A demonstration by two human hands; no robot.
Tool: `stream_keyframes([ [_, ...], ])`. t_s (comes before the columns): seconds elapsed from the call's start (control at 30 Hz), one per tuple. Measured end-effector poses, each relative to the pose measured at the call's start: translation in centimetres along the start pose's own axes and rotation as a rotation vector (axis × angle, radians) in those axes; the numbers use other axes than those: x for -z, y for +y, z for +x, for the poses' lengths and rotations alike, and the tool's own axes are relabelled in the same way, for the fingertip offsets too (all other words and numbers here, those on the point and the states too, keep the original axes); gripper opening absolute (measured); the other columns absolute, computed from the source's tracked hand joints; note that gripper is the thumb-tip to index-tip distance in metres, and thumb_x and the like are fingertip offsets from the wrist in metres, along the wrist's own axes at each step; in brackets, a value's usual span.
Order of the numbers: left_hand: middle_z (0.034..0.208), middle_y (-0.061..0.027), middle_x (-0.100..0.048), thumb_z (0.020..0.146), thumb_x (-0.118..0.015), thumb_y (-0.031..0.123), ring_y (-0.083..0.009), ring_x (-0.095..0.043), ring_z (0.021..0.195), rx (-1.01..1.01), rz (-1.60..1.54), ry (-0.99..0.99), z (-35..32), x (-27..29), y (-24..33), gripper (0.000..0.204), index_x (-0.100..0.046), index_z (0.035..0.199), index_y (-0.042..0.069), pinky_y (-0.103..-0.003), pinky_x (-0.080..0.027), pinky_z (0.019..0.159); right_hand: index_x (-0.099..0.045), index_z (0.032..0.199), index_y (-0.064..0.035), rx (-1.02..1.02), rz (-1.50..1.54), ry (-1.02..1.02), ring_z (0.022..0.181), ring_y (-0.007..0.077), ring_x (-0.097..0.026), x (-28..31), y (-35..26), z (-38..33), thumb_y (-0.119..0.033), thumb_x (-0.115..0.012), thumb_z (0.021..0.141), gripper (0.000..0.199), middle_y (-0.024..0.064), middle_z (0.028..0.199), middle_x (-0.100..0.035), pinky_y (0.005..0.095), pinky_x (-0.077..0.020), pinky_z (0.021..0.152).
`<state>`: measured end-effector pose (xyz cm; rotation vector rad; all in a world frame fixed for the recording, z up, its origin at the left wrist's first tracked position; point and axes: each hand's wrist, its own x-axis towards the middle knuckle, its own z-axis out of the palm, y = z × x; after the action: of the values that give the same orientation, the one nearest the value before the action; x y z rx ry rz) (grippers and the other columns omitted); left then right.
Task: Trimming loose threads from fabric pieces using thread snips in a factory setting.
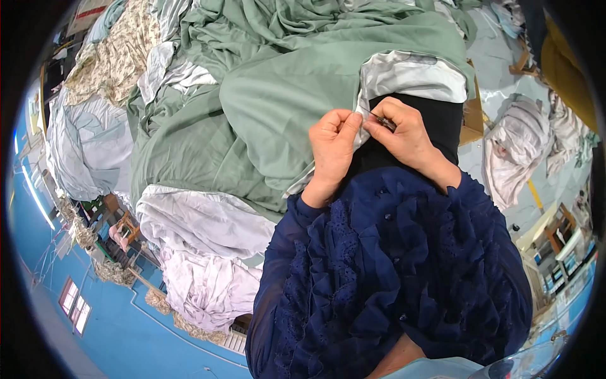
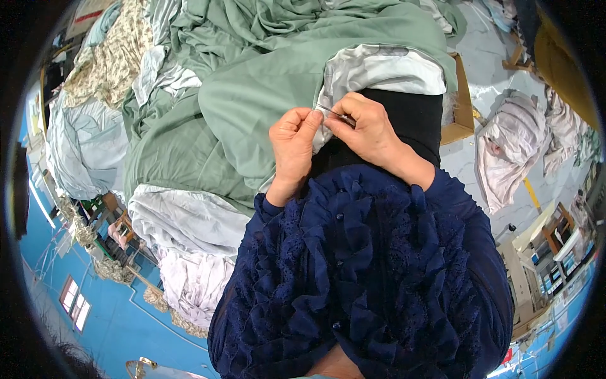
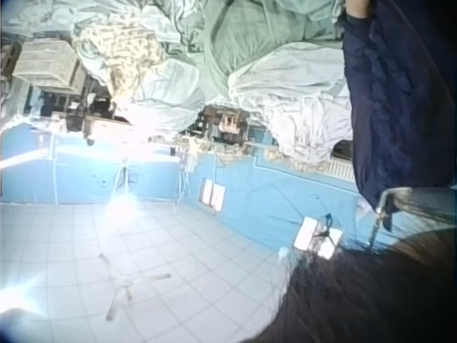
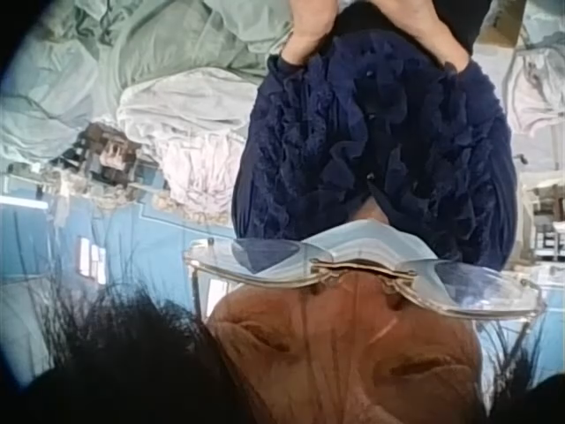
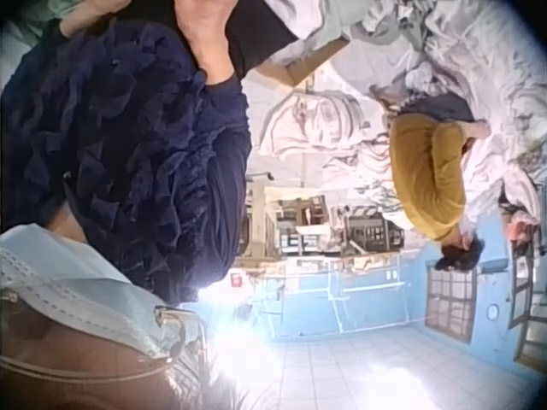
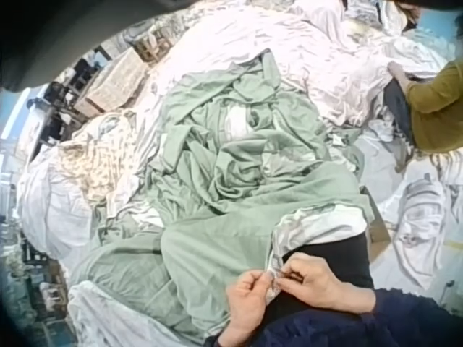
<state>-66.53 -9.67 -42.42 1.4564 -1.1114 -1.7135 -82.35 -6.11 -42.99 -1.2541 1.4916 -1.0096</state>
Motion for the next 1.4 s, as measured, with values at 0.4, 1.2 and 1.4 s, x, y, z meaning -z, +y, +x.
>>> stream_keyframes([
  [0.4,0.074,0.0050,-0.058,0.092,-0.067,0.008,-0.0013,-0.045,0.063,0.091,-0.190,0.020,0.5,0.5,-1.1,0.011,-0.065,0.089,-0.002,-0.018,-0.036,0.056,-0.056,0.082,-0.0015,0.170,-0.303,0.298,0.054,0.0209,-0.051,1.3,1.7,0.5,0.000,-0.070,0.081,0.014,0.0102,0.068,-0.053,0.0315,-0.0411,0.052],
  [1.2,0.076,0.0003,-0.063,0.092,-0.066,0.007,-0.0035,-0.052,0.063,0.179,-0.312,0.003,1.1,0.8,-0.5,0.010,-0.065,0.090,-0.003,-0.020,-0.042,0.057,-0.068,0.094,-0.0034,-0.499,-1.500,0.725,0.087,0.0389,-0.062,35.2,20.9,-22.4,-0.027,-0.057,0.091,0.026,0.0196,0.089,-0.066,0.0459,-0.0477,0.077],
  [1.4,0.077,0.0009,-0.063,0.091,-0.067,0.008,-0.0035,-0.052,0.063,0.176,-0.332,-0.011,1.0,0.6,-0.3,0.011,-0.065,0.090,-0.003,-0.020,-0.042,0.057,-0.067,0.110,-0.0063,-0.708,-1.308,0.706,0.088,0.0295,-0.066,31.5,19.3,-20.2,-0.038,-0.066,0.088,0.038,0.0150,0.100,-0.069,0.0404,-0.0511,0.075],
])
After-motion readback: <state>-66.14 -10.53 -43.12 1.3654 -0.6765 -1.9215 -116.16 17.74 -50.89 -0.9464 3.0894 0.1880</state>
